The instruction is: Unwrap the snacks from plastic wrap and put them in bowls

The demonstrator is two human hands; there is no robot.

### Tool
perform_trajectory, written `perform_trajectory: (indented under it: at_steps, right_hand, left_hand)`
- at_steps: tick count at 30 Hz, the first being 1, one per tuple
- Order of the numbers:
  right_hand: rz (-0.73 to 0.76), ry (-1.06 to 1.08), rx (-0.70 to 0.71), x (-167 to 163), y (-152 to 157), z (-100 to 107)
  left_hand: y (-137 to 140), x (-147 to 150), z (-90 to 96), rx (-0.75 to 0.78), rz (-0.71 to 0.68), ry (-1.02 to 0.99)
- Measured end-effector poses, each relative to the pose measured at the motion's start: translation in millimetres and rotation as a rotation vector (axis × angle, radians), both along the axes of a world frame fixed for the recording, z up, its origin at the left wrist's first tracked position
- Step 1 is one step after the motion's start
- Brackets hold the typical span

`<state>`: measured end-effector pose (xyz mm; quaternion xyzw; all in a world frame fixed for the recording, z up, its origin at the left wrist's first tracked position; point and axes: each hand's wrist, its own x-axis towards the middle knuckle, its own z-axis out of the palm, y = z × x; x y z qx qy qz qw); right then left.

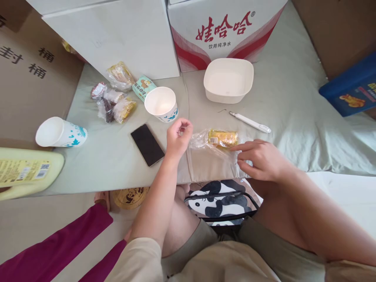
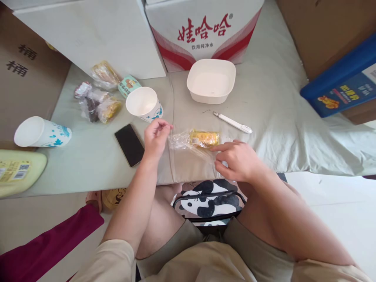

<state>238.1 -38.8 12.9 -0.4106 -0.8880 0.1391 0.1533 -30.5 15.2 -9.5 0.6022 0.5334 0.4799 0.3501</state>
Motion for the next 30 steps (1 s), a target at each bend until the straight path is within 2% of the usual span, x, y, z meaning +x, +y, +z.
perform_trajectory:
  at_steps: [2,6,8,10,16,18,21,26,28,30]
  right_hand:
    - [-0.034,-0.043,0.077,0,1,-1]
    - [-0.28,-0.093,0.185,0,2,-6]
    - [-0.354,-0.097,0.197,-2,2,-7]
    - [-0.387,-0.1,0.198,-5,2,-7]
    - [-0.393,-0.088,0.211,-22,0,-13]
    - [-0.444,-0.071,0.24,-24,1,-14]
    - [-0.486,-0.069,0.234,-23,2,-15]
    - [-0.41,-0.136,0.179,-23,0,-15]
    - [-0.379,-0.146,0.171,-23,-1,-15]
    - [-0.355,-0.144,0.164,-21,-1,-16]
  left_hand:
    - [-1,3,0.9,-0.004,-0.093,0.11]
    - [-4,11,-0.4,-0.114,-0.336,0.268]
    - [-7,16,-1.5,-0.166,-0.362,0.314]
    - [-9,20,-1.6,-0.187,-0.333,0.306]
    - [-17,31,-1.7,-0.124,-0.39,0.344]
    - [-16,31,-4.5,-0.164,-0.321,0.316]
    - [-11,26,-7.3,-0.28,-0.203,0.123]
    - [-4,21,1.4,-0.505,-0.005,-0.263]
    - [-2,20,5.5,-0.559,0.071,-0.341]
    - [0,18,6.5,-0.535,0.128,-0.34]
